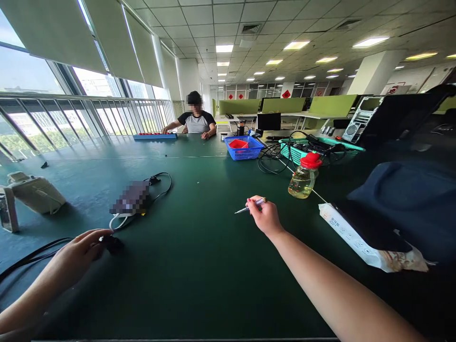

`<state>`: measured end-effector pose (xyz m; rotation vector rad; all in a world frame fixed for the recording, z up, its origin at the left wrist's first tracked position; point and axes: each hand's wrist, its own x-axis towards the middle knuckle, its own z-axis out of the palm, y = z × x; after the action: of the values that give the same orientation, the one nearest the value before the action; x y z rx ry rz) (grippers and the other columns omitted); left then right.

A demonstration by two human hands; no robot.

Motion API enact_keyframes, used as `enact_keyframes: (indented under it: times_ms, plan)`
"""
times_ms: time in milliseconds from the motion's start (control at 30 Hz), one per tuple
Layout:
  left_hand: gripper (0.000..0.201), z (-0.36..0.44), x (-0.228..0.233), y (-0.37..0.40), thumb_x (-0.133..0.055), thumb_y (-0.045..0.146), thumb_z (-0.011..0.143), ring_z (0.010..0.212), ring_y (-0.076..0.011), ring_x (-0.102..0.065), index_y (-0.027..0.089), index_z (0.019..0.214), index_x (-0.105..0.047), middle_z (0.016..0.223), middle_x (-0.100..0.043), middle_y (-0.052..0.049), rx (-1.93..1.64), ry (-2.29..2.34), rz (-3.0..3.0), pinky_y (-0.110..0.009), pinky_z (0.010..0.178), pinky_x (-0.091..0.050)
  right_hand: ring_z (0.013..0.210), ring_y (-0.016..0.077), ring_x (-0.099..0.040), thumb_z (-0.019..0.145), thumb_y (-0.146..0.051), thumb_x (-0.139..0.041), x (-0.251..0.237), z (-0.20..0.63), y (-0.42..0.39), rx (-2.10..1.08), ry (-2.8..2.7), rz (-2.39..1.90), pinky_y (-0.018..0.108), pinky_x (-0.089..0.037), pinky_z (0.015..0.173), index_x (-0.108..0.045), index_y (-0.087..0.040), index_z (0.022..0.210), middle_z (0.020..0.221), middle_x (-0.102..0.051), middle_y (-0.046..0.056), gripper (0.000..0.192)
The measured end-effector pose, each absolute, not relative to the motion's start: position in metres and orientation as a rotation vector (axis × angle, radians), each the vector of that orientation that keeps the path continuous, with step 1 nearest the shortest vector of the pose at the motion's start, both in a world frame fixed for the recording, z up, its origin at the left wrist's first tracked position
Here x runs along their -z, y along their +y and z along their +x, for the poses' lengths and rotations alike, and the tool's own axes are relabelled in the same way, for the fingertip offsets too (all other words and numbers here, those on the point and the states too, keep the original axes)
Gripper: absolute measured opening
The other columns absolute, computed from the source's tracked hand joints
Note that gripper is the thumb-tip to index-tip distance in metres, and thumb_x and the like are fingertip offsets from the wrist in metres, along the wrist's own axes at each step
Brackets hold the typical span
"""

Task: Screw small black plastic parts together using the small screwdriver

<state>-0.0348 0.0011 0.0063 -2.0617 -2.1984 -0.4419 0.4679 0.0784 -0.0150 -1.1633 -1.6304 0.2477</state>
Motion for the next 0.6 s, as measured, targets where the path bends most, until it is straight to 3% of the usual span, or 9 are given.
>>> enact_keyframes:
  times_ms: [400,600]
  plan:
    - [0.054,-0.041,-0.012,-0.008,-0.038,0.024,0.080,0.104,-0.0231,-0.066,0.029,0.128,-0.062,0.119,-0.072,0.000,0.177,-1.994,-2.237,-0.035,0.093,-0.049,0.052,0.0175,-0.062,0.092,-0.050,-0.044,0.018,0.468,0.081,-0.282,-1.651,-1.171,0.027,-0.046,0.054,-0.061,-0.022,0.070,0.059,-0.066,0.003,0.039]
    - [0.053,-0.035,-0.030,-0.008,-0.043,0.031,0.075,0.101,-0.0257,-0.066,0.031,0.122,-0.067,0.110,-0.075,0.000,0.113,-1.980,-2.221,-0.039,0.092,-0.048,0.053,0.0172,-0.062,0.091,-0.051,-0.044,0.018,0.467,0.080,-0.294,-1.659,-1.193,0.026,-0.046,0.054,-0.061,-0.022,0.069,0.058,-0.066,0.003,0.040]
